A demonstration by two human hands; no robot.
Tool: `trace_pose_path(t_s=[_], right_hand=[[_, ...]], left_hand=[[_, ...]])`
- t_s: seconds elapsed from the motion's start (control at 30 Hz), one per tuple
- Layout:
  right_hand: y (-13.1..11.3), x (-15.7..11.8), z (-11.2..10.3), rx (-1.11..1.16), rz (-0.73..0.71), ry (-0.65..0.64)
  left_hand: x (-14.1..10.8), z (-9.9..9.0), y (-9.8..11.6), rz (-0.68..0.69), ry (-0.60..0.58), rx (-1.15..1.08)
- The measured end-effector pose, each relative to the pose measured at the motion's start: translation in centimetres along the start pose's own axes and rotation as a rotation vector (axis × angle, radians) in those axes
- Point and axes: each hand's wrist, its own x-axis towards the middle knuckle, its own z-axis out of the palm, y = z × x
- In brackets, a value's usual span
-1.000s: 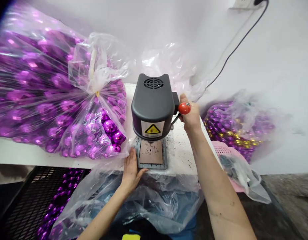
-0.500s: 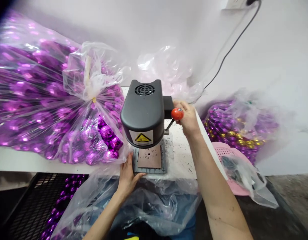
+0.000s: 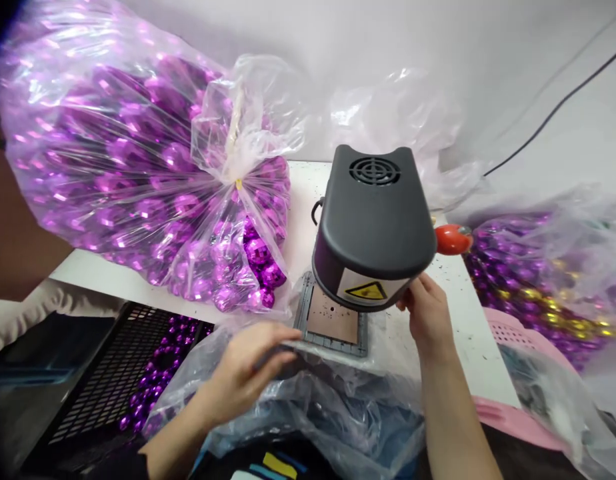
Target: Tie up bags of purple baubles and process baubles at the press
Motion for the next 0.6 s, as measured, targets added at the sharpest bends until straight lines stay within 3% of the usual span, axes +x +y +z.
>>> trace_pose_path(t_s=[0.07, 0.13, 0.23, 0.33, 0.47, 0.6], right_hand=[[1.5, -1.5, -0.4, 0.015, 0.086, 0.043], [2.2, -2.8, -0.6, 0.028, 0.128, 0.058], [2.0, -4.4, -0.9, 0.025, 0.173, 0.062], [1.5, -6.0, -1.4, -0.006, 0.199, 0.070], [1.5, -8.7, -1.8, -0.062, 0.228, 0.075], [1.9, -11.6, -0.8, -0.116, 0.235, 0.056]], left_hand=[[2.5, -2.6, -0.2, 0.058, 0.284, 0.106], [5.1, -3.9, -1.9, 0.033, 0.433, 0.312], [7.7, -4.3, -5.2, -0.046, 0.351, 0.616], [8.2, -4.2, -7.2, -0.108, 0.243, 0.758], [7.2, -3.8, -8.0, -0.091, 0.189, 0.800], [7.5, -3.3, -8.4, -0.034, 0.158, 0.764]])
